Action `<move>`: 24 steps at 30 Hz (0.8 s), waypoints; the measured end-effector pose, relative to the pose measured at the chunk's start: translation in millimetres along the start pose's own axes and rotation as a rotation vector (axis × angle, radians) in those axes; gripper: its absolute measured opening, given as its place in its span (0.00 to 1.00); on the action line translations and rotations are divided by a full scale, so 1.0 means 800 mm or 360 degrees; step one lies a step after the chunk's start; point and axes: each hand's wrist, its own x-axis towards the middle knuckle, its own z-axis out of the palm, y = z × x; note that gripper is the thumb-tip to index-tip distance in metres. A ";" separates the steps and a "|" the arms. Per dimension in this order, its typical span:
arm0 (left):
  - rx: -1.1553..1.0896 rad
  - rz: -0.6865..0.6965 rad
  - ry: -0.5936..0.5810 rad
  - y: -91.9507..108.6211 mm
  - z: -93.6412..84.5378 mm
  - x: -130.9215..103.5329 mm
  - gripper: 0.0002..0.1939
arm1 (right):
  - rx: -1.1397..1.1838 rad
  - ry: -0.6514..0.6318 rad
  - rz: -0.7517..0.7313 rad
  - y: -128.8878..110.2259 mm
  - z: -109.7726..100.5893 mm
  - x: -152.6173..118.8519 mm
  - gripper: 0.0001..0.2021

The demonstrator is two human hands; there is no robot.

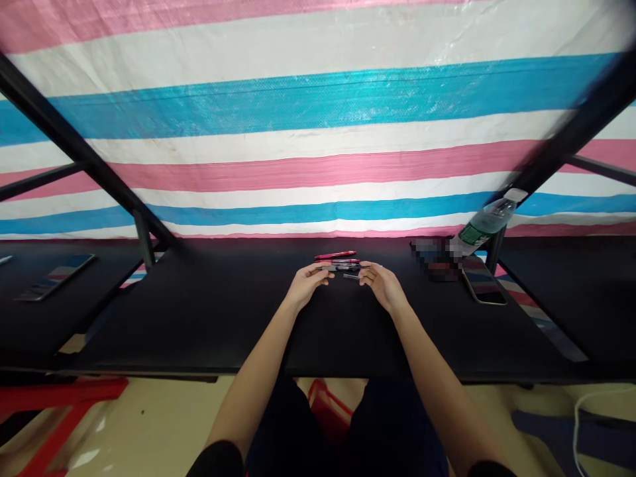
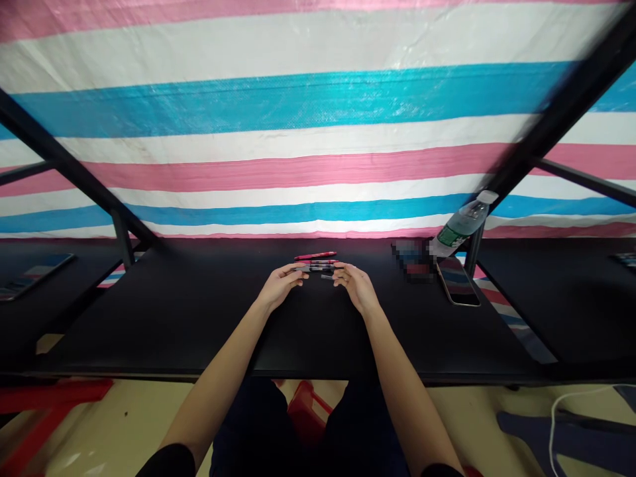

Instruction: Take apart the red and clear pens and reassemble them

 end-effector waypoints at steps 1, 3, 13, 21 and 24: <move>0.0037 0.0008 -0.0007 0.000 0.000 0.000 0.17 | -0.0021 -0.0020 0.0003 0.000 0.001 -0.001 0.14; 0.0112 0.0032 -0.0014 -0.001 0.000 -0.001 0.17 | -0.0059 -0.0063 -0.0003 -0.001 0.003 -0.002 0.15; 0.0450 0.0077 -0.0167 -0.006 0.001 -0.005 0.15 | -0.0363 -0.0444 0.0081 0.006 0.016 -0.013 0.19; 0.0103 0.0036 -0.0050 -0.008 -0.002 0.003 0.18 | -0.0373 0.0040 -0.0209 -0.040 0.017 -0.033 0.17; 0.0062 0.0029 -0.0034 -0.007 -0.002 0.004 0.17 | -0.0406 0.0011 -0.0388 -0.078 0.001 -0.074 0.16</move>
